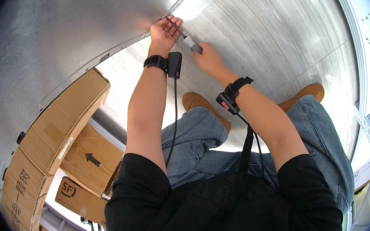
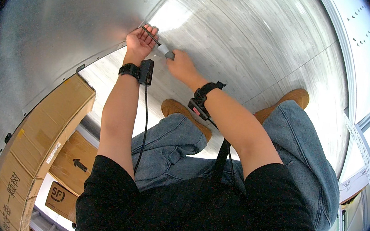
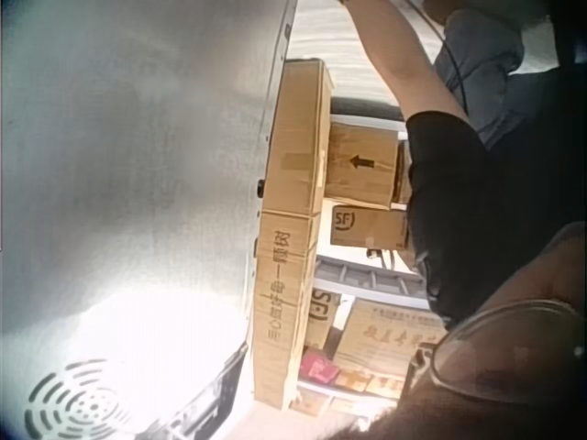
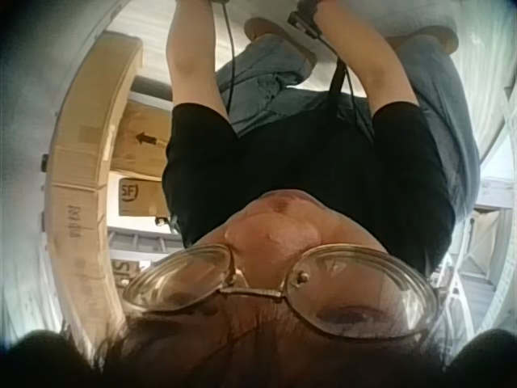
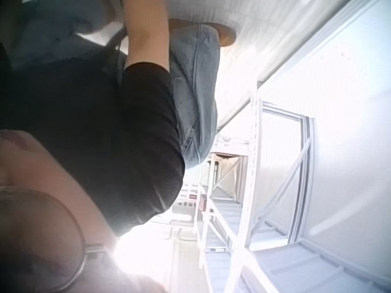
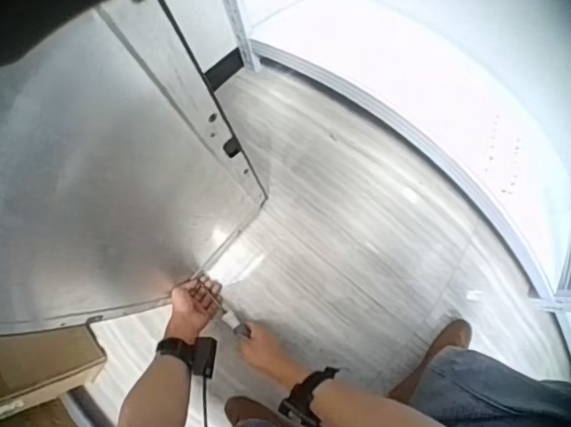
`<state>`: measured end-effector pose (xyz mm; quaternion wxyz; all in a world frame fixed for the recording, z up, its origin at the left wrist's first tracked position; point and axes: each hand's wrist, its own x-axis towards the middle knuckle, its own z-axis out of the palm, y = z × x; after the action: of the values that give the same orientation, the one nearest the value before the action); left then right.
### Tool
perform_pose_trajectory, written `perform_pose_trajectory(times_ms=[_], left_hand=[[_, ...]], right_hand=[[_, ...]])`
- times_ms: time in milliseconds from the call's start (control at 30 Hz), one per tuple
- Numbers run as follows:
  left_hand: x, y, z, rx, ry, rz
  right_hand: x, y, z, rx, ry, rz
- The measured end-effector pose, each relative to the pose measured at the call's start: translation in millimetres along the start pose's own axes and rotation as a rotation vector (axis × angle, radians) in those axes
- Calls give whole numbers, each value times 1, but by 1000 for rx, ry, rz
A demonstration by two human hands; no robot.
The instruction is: The person uses a screwdriver to remove screws from a metal panel attached to a white shelving unit. After removing the screws, the person detaches the panel and places it on the shelf.
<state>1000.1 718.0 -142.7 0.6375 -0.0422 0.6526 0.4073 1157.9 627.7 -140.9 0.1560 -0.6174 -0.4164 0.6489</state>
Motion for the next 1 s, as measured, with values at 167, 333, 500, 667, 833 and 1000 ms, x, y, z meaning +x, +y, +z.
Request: perform_pose_trajectory(times_ms=[167,333,500,667,833,1000], left_hand=[[1,-1,1,-7,27,-3],[-1,-1,2,-26,46,0],[-2,-1,6,-11,40,3],[1,-2,0,-28,39,6],[3,-2,1,-46,40,0],[3,-3,0,-36,40,11]], right_hand=[[-8,-1,2,-143,163,-171],[-19,-21,-10,123,-38,42],[-6,-4,2,128,46,63],[-8,-13,-12,-29,-134,79],[-9,-2,-7,-80,118,-106],[-6,0,-1,-47,127,-12]])
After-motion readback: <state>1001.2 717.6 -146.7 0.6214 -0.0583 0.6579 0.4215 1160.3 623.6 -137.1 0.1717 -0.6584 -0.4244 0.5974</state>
